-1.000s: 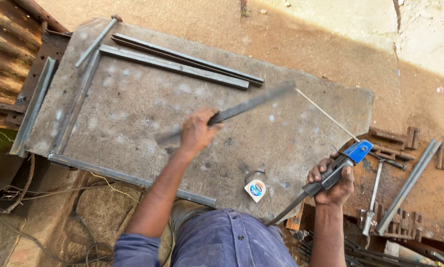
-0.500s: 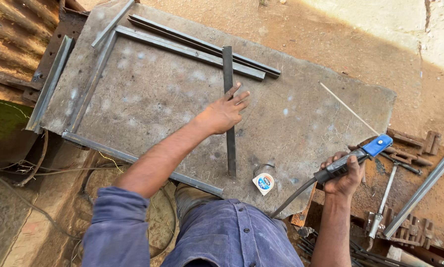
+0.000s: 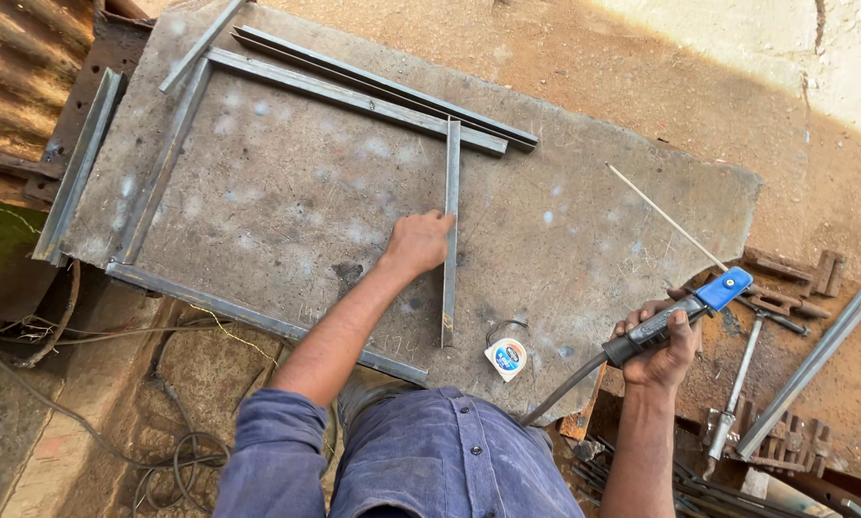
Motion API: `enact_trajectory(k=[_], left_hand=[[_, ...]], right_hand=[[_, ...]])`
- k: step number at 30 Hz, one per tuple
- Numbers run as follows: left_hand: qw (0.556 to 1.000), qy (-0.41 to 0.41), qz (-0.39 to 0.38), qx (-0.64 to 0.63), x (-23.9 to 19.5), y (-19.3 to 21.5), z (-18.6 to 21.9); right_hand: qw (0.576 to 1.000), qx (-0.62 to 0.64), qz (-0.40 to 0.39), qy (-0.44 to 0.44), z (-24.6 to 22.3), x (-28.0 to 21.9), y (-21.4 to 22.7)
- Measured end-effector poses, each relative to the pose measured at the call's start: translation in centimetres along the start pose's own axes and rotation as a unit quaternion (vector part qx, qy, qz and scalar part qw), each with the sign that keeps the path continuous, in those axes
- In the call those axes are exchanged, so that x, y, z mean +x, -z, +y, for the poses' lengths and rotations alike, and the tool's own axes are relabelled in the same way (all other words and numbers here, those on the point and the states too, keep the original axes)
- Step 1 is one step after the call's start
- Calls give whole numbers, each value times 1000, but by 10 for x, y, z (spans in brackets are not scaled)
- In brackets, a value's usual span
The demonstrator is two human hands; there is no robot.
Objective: The person aligns metal bars on a concrete surface to form a rectangular frame, then performs spot welds at the corners using a welding torch to join the pieces together.
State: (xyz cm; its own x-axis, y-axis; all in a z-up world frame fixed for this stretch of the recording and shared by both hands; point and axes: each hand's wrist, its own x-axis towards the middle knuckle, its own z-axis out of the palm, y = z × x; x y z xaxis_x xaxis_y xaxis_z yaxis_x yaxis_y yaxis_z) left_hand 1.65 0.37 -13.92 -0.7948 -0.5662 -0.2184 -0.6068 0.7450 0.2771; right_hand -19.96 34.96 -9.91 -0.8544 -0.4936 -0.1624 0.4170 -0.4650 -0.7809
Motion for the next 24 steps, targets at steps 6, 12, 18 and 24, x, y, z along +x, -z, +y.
enact_trajectory(k=[6, 12, 18, 24], left_hand=[[941, 173, 129, -263, 7, -49, -6], [965, 208, 40, -154, 15, -47, 21], [978, 151, 69, -122, -3, -30, 45], [976, 136, 104, -135, -19, -37, 46]], right_hand=[[999, 1, -40, -9, -1, -3, -15], [993, -26, -112, 4, -13, -6, -43], [989, -47, -143, 9, -12, -3, -53], [990, -27, -138, 0, -14, -13, -64]])
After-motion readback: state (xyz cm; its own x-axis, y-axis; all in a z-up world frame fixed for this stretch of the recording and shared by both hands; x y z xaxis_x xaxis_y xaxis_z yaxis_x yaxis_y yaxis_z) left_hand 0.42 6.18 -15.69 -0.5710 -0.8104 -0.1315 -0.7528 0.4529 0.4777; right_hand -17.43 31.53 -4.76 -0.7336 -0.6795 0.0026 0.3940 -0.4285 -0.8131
